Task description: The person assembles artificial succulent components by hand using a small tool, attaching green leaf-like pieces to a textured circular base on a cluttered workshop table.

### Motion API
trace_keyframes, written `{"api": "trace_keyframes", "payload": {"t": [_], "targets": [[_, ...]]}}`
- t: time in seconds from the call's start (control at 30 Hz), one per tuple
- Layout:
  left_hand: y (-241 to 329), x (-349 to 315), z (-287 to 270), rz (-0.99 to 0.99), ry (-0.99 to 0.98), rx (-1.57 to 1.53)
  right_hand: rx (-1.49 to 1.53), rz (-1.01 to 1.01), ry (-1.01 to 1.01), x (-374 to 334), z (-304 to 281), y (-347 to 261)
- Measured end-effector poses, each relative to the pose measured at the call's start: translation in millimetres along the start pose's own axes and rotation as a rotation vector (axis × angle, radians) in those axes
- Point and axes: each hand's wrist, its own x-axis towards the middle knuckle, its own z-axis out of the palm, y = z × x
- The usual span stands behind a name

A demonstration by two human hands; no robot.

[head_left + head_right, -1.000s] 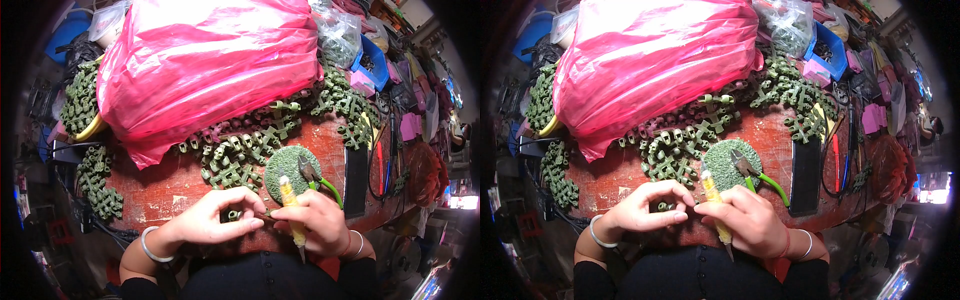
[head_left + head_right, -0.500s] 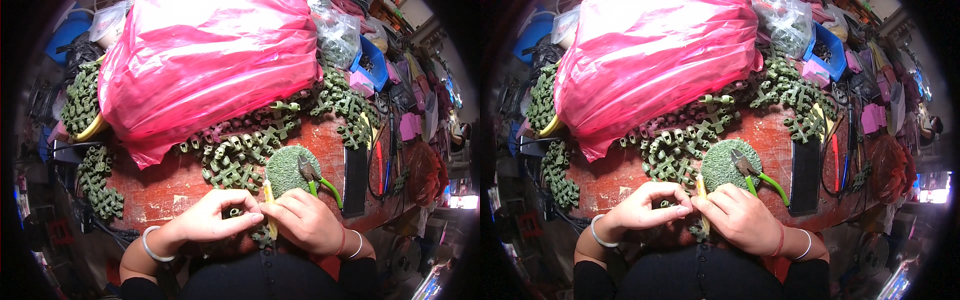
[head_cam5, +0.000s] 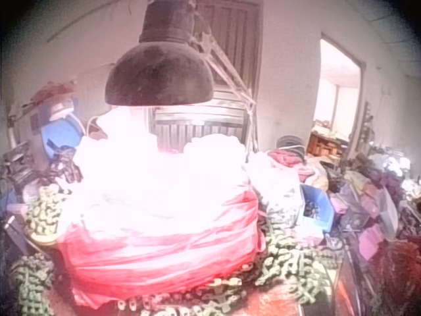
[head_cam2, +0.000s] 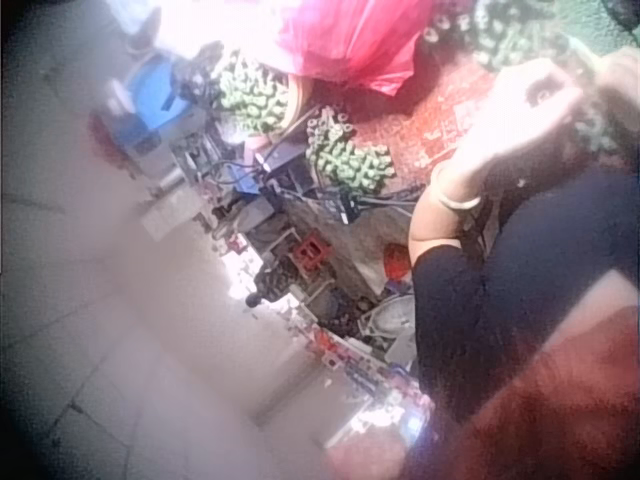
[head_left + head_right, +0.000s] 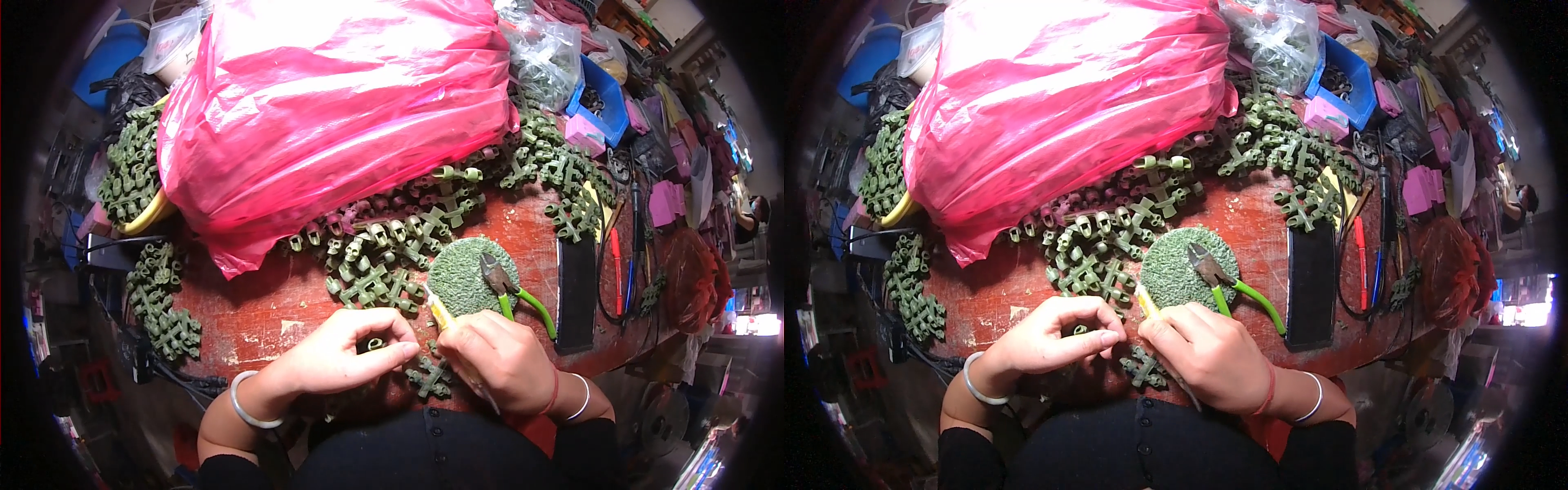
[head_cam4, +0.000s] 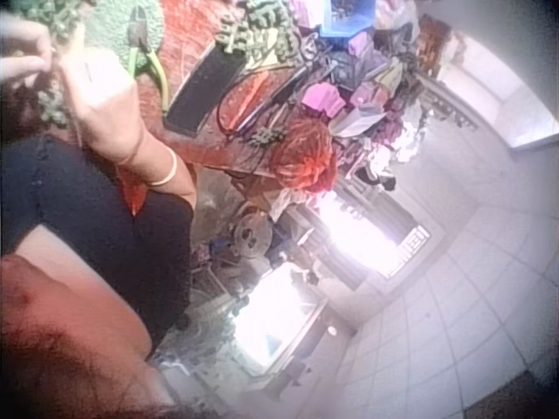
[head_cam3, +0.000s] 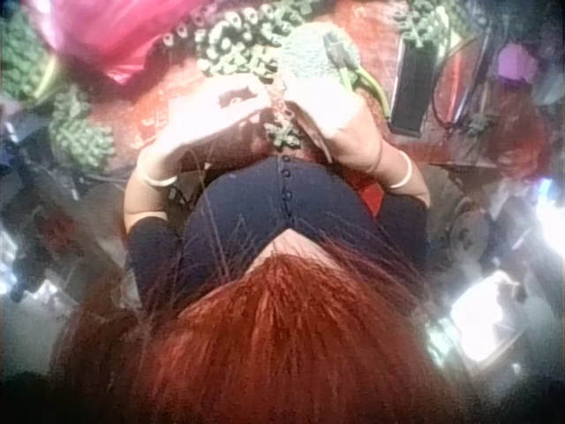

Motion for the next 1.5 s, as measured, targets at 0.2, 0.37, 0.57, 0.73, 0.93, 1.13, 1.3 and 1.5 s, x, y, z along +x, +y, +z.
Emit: {"api": "trace_keyframes", "payload": {"t": [0.2,0.37,0.57,0.73,0.93,1.13,1.3,1.5], "targets": [[0.2,-1.4,0.6,-0.04,0.009,-0.071,-0.003,-0.028,-0.128,7.4,-8.3,-8.6],[6.9,-2.6,-0.2,0.005,-0.043,-0.012,0.327,-0.006,-0.052,4.9,-7.9,0.9],[-4.7,0.4,0.1,0.245,-0.129,0.155,0.496,0.212,0.307,0.0,-6.0,0.3],[-0.3,-3.7,0.8,0.003,-0.07,-0.015,0.339,0.124,0.254,7.4,-17.3,0.6],[-1.0,-0.8,1.2,-0.102,0.033,-0.242,0.131,-0.111,0.152,6.1,-33.0,3.7],[-7.2,-1.8,-4.4,-0.039,0.02,-0.28,0.803,0.182,0.26,-1.7,-31.3,1.6],[-4.3,0.1,-5.2,-0.026,0.007,-0.366,0.125,0.201,0.243,2.1,-18.7,5.0],[-5.1,1.8,-2.1,-0.002,0.077,-0.282,-0.106,0.049,0.18,17.1,-14.2,2.7]]}}
